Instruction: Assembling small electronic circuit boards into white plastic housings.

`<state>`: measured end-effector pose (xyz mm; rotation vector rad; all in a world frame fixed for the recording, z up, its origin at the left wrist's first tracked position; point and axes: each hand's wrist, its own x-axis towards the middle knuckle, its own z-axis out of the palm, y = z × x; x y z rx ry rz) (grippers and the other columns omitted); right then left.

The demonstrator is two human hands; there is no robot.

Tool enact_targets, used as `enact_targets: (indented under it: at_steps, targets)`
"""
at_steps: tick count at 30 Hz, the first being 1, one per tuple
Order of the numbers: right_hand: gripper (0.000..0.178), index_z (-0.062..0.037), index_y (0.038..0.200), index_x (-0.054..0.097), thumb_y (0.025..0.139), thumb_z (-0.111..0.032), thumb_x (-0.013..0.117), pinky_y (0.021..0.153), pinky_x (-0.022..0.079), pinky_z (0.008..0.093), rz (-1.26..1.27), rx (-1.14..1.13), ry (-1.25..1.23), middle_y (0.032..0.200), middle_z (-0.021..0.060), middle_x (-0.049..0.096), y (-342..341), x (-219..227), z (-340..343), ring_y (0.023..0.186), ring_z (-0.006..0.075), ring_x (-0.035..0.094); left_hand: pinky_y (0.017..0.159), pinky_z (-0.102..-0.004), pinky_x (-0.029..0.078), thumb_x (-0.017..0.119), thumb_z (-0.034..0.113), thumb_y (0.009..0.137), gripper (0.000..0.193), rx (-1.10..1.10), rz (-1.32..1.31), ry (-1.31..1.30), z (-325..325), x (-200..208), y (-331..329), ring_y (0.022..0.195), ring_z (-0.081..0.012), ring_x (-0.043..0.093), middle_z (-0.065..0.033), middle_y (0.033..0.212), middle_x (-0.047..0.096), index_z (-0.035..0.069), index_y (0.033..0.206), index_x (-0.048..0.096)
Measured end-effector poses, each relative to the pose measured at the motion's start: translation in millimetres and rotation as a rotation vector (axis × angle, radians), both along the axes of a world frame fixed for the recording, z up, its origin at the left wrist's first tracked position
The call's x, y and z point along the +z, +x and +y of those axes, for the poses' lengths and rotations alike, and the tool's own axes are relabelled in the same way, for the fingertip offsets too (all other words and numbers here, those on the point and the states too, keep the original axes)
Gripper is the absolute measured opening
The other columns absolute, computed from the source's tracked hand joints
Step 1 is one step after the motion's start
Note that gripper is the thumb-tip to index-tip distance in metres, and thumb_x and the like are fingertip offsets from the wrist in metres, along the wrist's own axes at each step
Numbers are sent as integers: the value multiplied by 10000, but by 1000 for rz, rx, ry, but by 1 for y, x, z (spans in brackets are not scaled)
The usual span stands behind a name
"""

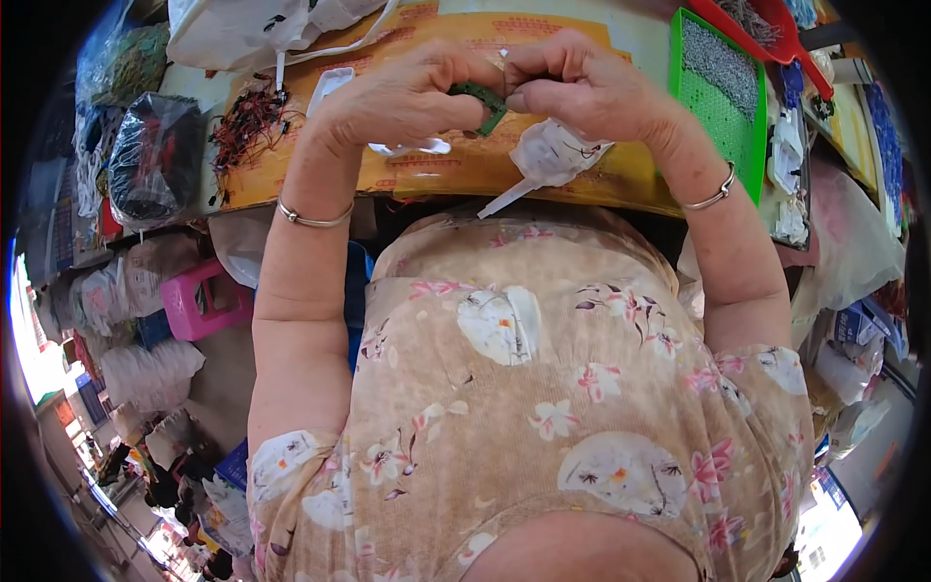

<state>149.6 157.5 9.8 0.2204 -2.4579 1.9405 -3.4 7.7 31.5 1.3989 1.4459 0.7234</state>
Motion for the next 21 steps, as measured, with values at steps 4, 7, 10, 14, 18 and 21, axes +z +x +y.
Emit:
enact_targets:
  at_steps: [4,7,10,14,18,21]
  targets:
    - [83,-4,745,533,820,-36,551,559,335,199,1,42,-58,668,-73,457,4,8,-3,637,13,390,488,-172,352,515,74,754,171,-66,-89,34,1,3,-1,565,-13,442,60,672,518,10,866,626]
    - [84,-11,742,537,816,-46,556,536,328,196,-25,57,-67,662,-74,457,7,13,-4,623,8,387,489,-172,356,547,94,767,168,-121,-130,-5,3,7,-3,565,-11,459,54,658,541,11,878,642]
    - [87,-11,746,540,816,-57,565,526,329,195,12,33,-22,655,-75,459,9,8,-5,611,9,389,495,-170,364,568,108,777,179,-124,-172,-121,3,12,-4,576,-9,485,38,663,572,4,897,652]
    - [79,-13,766,544,823,-62,568,532,336,196,-45,-14,-108,664,-76,465,10,8,-9,615,14,398,506,-172,382,574,116,783,188,-100,-281,-152,1,11,-5,583,-23,514,21,679,592,-4,905,651]
    - [77,-5,818,559,851,-74,553,535,363,220,126,-94,87,638,-42,485,7,-12,-6,608,42,429,573,-207,434,565,116,783,186,127,-214,-141,-4,13,9,628,-67,558,-10,687,589,-18,886,641]
    - [80,-7,843,572,860,-83,554,521,377,248,210,-135,279,607,3,492,10,-6,-12,576,74,444,614,-226,453,554,125,779,186,166,-165,-123,-1,10,4,655,-88,570,-25,684,583,-26,850,636]
